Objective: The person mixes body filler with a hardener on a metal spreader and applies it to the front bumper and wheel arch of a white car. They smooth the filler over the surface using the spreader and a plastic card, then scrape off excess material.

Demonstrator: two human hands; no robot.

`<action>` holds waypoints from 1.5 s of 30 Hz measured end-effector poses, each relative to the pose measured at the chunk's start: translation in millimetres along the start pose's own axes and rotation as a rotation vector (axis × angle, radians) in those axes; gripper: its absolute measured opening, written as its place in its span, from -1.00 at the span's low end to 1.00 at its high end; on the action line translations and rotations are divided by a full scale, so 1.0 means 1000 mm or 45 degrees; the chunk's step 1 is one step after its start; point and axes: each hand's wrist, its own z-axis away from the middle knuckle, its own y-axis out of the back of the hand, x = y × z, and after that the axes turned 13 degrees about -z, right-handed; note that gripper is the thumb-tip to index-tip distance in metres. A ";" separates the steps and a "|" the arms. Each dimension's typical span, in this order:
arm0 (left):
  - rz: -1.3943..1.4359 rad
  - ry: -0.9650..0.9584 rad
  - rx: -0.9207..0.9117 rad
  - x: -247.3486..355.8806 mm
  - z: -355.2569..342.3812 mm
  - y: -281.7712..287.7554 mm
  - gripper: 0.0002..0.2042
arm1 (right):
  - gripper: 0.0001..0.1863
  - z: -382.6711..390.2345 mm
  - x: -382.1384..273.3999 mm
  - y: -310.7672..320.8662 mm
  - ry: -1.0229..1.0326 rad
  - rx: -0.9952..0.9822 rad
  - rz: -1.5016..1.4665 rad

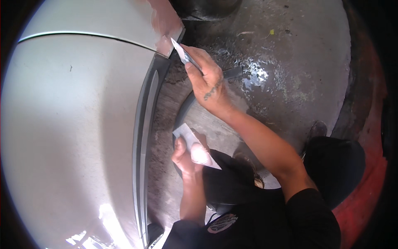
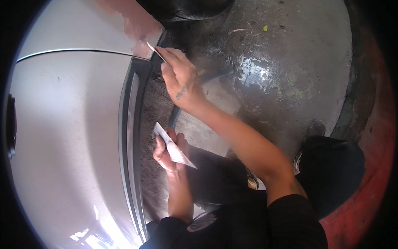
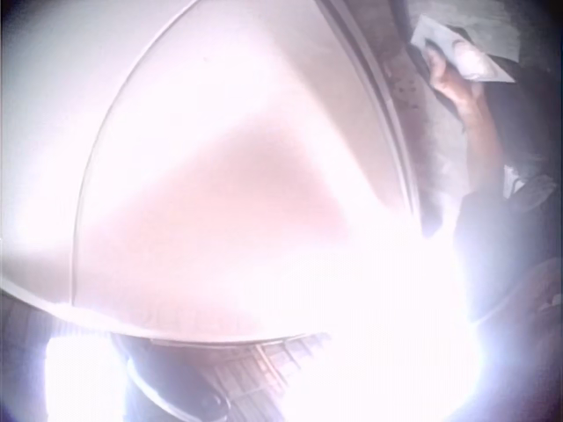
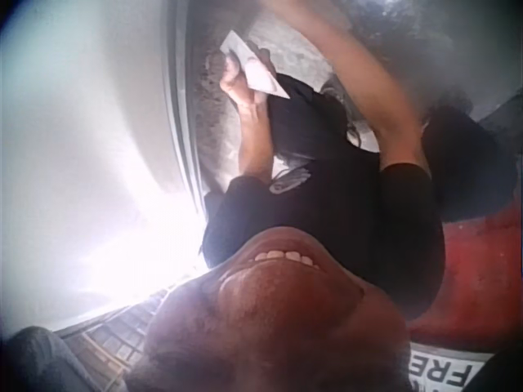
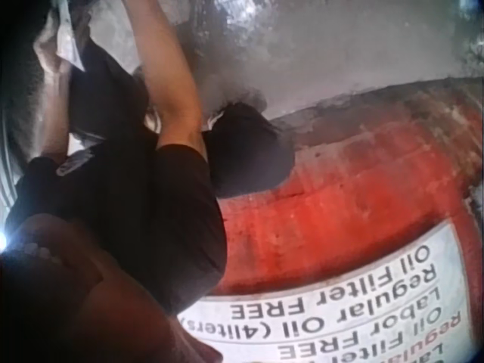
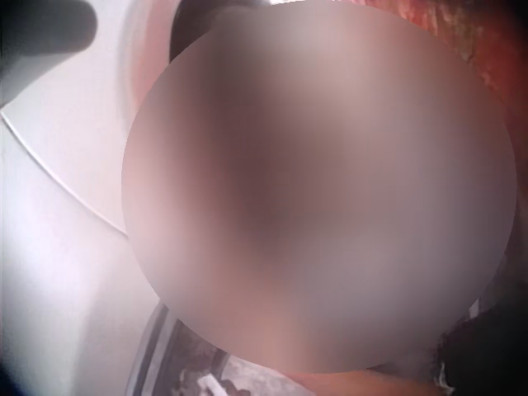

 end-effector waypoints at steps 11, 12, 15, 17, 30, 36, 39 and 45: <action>0.167 -0.083 0.042 0.007 -0.005 0.020 -0.72 | -0.46 0.012 0.016 -0.031 0.246 -0.019 0.223; 0.184 -0.080 0.037 0.007 -0.005 0.023 -0.72 | -0.46 0.013 0.016 -0.025 0.238 -0.024 0.214; 0.243 -0.049 0.051 0.006 -0.004 0.023 -0.70 | -0.49 0.006 0.011 -0.011 0.213 0.049 0.171; 0.257 -0.048 0.011 0.003 -0.004 0.023 -0.69 | -0.48 -0.009 0.003 -0.013 0.207 0.021 0.175; 0.169 -0.079 -0.021 -0.003 -0.013 0.012 -0.66 | -0.68 -0.037 0.003 0.011 -0.219 0.149 0.063; 0.103 -0.139 -0.118 -0.006 -0.018 0.005 -0.67 | -0.73 -0.041 -0.011 0.016 -0.373 0.090 -0.117; 0.076 -0.087 -0.096 -0.005 -0.019 -0.005 -0.68 | -0.72 -0.041 -0.008 0.029 -0.502 0.150 -0.102; 0.099 -0.073 -0.082 -0.005 -0.024 -0.014 -0.71 | -0.75 -0.069 -0.020 0.019 -0.498 0.098 -0.028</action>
